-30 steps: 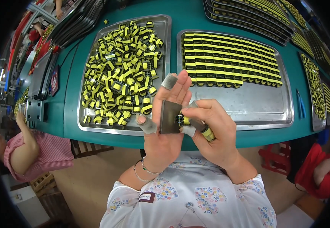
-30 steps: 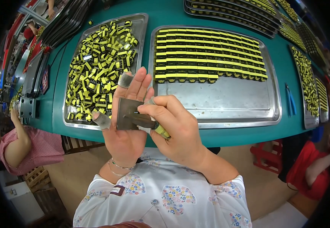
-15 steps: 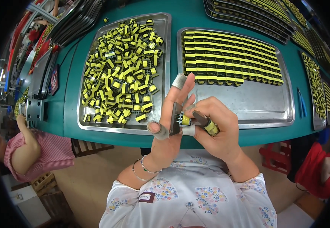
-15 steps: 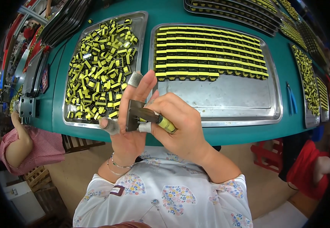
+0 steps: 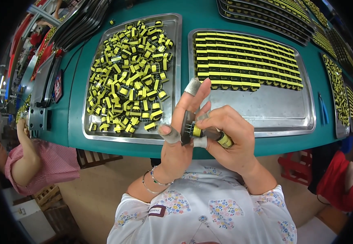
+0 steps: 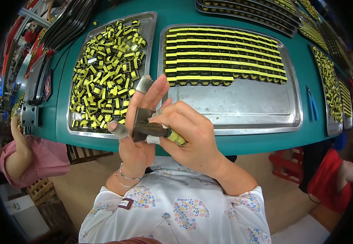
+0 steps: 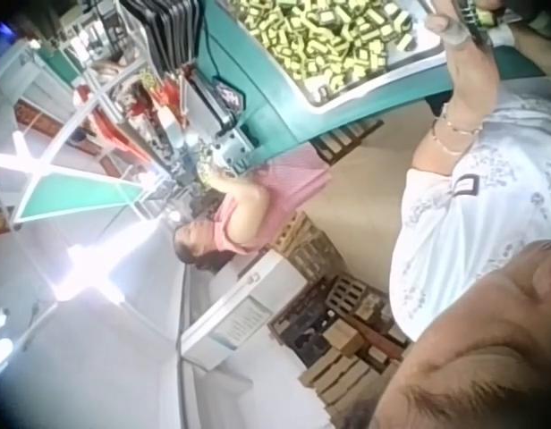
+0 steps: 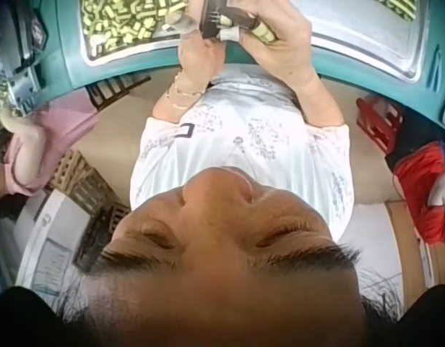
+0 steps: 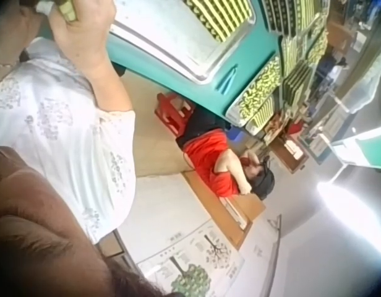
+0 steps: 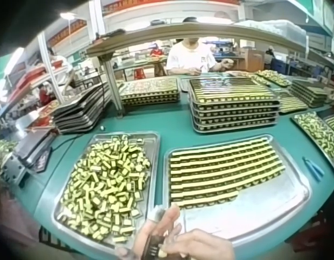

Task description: The person trims and sorts small yellow and black electronic components from one metal tray into a sorting tray using pliers.

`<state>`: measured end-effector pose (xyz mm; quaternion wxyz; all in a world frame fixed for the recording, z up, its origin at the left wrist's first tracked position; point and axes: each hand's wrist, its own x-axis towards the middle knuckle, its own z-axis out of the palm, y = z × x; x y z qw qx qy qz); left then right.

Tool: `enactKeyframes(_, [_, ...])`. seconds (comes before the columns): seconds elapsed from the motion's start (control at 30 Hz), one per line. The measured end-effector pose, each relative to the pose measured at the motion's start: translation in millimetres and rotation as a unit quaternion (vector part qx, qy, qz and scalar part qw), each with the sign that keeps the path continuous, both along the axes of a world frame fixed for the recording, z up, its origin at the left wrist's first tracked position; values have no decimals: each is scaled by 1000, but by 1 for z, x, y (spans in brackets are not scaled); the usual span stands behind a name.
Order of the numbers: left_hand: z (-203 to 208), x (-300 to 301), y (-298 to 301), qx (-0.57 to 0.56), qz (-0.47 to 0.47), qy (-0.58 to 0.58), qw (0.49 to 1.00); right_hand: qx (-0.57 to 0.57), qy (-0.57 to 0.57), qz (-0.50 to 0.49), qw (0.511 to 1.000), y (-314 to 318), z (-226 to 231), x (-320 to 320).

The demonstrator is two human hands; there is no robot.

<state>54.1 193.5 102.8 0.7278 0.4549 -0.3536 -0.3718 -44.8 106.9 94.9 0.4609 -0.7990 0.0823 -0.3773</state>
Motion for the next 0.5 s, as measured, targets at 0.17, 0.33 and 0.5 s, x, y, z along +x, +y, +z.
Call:
enactKeyframes(0.17, [-2,1,-1,-25,-3,-9,1000,30,-41,-2,999,1,-10,5])
enactKeyframes(0.33, [-3,1,-1,-7,-14,0,1000,35,-34,-7,999,6,-8,2])
enactKeyframes(0.5, [-8,1,-1,-29,-16,-21,999,-13,-47,-15,999,5,-5,4])
